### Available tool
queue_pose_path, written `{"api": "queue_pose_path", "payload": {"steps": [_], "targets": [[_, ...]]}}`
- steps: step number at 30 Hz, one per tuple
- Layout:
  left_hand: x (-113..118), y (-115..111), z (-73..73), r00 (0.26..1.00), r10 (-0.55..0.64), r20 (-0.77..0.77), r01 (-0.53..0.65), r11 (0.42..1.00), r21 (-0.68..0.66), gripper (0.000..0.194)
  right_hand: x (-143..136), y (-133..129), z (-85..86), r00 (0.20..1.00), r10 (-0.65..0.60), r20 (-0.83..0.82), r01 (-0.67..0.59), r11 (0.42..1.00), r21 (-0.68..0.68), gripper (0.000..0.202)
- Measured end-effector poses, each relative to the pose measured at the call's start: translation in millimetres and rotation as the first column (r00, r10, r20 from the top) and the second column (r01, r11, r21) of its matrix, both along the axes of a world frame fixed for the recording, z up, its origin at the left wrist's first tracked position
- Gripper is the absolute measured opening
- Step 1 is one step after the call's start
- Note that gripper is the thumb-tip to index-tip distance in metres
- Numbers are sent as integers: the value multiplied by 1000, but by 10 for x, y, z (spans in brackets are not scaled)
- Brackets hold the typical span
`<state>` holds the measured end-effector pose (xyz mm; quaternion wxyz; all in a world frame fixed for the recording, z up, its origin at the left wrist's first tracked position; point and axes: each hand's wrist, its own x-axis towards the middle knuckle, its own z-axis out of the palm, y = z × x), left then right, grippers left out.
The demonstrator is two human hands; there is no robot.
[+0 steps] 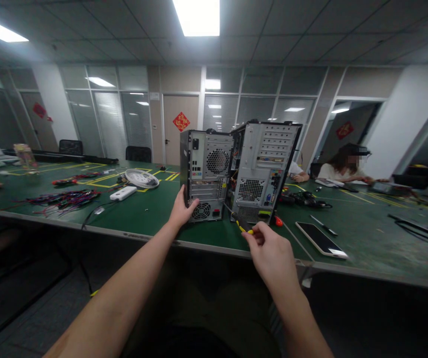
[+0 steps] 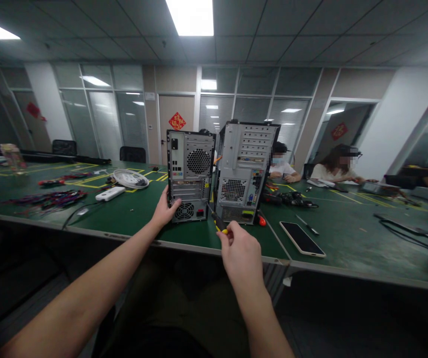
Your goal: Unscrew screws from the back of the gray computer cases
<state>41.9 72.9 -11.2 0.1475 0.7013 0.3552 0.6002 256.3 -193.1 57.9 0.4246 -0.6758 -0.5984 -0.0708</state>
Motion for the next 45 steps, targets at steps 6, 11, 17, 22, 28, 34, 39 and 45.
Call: {"api": "queue_pose_path", "payload": {"steps": [6, 11, 17, 22, 28, 34, 39, 45], "targets": [[2, -19, 10, 1000, -4, 3, 4, 1000, -8, 93, 41, 1, 0, 993, -74, 97, 72, 997, 23, 12], [1, -21, 13, 1000, 5, -5, -5, 1000, -17, 93, 16, 16, 14, 997, -71, -20, 70, 997, -27, 30], [-5, -2, -1, 1000, 2, 3, -2, 1000, -15, 93, -24, 6, 6, 993, -59, 99, 57, 998, 20, 15], [-5, 4, -4, 1000, -8, -5, 8, 1000, 2, 92, 20, 26, -10, 985, -105, 133, 99, 994, 51, 10], [-7, 8, -7, 1000, 3, -12, -3, 1000, -4, 94, 11, 46, -22, 996, -73, 48, 73, 997, 1, 33], [-6, 3, -2, 1000, 8, -15, -8, 1000, 1, 93, -2, 33, -35, 981, -77, 179, 63, 995, 82, 13], [-5, 4, -8, 1000, -8, -17, 9, 1000, 20, 92, 20, 60, -40, 994, -80, 74, 77, 996, 36, 36], [-2, 8, -10, 1000, -4, -15, 5, 1000, 25, 90, -6, 69, -65, 995, -44, 94, 38, 997, 68, 38]]}}
